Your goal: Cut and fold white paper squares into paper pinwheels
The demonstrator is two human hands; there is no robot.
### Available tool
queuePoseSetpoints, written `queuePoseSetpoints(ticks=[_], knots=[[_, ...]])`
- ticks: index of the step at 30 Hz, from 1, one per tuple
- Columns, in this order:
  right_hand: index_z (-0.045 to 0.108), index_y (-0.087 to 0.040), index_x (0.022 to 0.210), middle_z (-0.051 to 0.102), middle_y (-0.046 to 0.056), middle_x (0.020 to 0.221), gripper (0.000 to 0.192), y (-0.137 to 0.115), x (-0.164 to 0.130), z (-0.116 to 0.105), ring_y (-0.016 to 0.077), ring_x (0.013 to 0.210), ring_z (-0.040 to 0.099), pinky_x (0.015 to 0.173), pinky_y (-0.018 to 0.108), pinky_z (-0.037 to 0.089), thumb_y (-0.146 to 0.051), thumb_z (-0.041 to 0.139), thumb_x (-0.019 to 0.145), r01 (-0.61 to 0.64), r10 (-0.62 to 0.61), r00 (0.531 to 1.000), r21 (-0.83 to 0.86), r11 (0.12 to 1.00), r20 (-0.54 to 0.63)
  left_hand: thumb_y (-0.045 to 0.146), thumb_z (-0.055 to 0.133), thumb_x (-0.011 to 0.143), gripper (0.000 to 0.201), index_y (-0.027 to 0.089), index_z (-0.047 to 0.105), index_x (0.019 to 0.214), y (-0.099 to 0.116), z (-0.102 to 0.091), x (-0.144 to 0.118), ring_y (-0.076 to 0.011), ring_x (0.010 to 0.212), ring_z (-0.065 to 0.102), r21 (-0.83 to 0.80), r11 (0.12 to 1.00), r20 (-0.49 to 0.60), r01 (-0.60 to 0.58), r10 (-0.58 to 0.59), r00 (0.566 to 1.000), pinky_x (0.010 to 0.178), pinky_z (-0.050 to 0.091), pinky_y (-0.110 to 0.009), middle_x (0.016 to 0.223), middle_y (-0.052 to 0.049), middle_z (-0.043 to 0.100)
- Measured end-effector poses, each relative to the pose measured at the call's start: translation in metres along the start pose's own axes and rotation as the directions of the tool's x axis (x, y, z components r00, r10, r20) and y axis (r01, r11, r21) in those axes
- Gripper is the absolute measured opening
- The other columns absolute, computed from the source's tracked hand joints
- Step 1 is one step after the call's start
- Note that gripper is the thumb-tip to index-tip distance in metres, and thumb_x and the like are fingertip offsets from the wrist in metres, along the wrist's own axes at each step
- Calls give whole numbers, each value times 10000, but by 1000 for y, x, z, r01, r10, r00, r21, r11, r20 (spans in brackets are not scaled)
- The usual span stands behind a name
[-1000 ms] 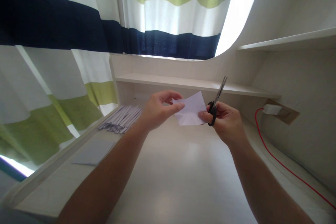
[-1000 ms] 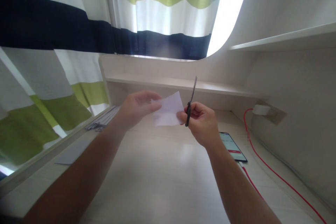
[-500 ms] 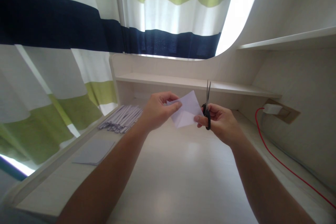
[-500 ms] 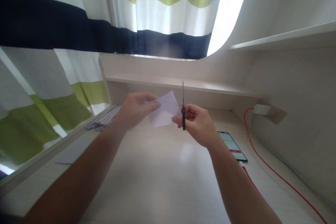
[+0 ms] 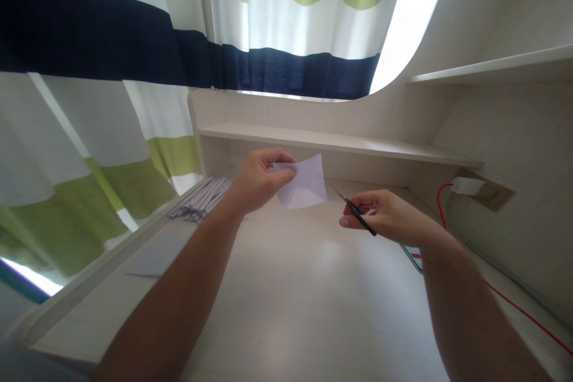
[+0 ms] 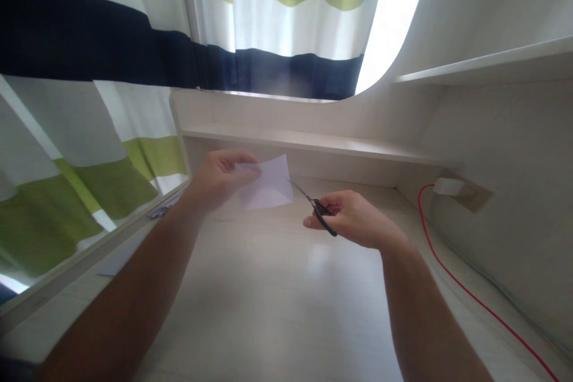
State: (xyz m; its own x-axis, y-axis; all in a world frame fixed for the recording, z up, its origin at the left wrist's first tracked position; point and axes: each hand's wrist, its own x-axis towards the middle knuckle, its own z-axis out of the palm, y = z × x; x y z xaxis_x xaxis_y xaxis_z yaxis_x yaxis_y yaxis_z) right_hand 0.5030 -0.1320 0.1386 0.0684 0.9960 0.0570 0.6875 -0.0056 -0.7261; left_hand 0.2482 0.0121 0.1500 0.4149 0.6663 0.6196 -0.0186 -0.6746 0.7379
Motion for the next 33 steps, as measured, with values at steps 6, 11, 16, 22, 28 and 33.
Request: queuePoseSetpoints(ticks=[6, 11, 16, 22, 28, 33], knots=[[823, -222, 863, 713, 7, 745, 339, -3, -4, 0, 170, 635, 577, 535, 275, 367, -516, 875, 705, -11, 14, 999, -73, 997, 48, 255, 740, 758, 134, 187, 810, 849, -1, -2, 0, -166, 691, 643, -75, 996, 65, 42, -37, 997, 589, 458, -248, 808, -32, 752], [795, -222, 752, 641, -10, 616, 379, -2, -4, 5, 159, 559, 540, 506, 275, 352, -547, 917, 602, 13, -12, 1000, -32, 999, 23, 240, 732, 742, 126, 196, 798, 840, 0, -1, 0, -146, 609, 614, -112, 989, 142, 98, -82, 986, 543, 436, -243, 741, -10, 722], [785, -222, 766, 636, -9, 621, 395, -5, -5, 8, 157, 562, 533, 508, 271, 349, -567, 905, 615, 12, -10, 998, -46, 999, 56, 236, 711, 733, 119, 198, 786, 817, 3, 0, -2, -137, 557, 585, -106, 986, 167, 130, -112, 980, 501, 403, -236, 685, -1, 697], [785, -217, 835, 650, -12, 689, 345, -5, -5, 7, 150, 607, 520, 526, 266, 342, -533, 859, 718, 4, 1, 996, -60, 998, 88, 236, 716, 735, 121, 195, 786, 825, 3, 1, -2, -134, 549, 585, -119, 984, 140, 131, -114, 984, 491, 393, -232, 685, 2, 694], [791, -212, 827, 653, -11, 679, 324, -12, -8, 8, 142, 595, 516, 522, 263, 344, -514, 862, 732, -1, 2, 995, -12, 1000, 96, 252, 734, 751, 141, 191, 799, 859, 1, -1, 1, -148, 629, 614, -135, 989, 25, 60, -57, 998, 549, 439, -239, 767, -13, 729], [789, -207, 847, 670, -1, 715, 324, -18, -9, 9, 146, 627, 534, 543, 257, 361, -502, 867, 738, -5, 2, 989, 20, 1000, 149, 268, 753, 771, 142, 191, 805, 877, 0, 0, 1, -189, 793, 672, -125, 992, -95, -30, 18, 995, 677, 508, -266, 866, -33, 761]])
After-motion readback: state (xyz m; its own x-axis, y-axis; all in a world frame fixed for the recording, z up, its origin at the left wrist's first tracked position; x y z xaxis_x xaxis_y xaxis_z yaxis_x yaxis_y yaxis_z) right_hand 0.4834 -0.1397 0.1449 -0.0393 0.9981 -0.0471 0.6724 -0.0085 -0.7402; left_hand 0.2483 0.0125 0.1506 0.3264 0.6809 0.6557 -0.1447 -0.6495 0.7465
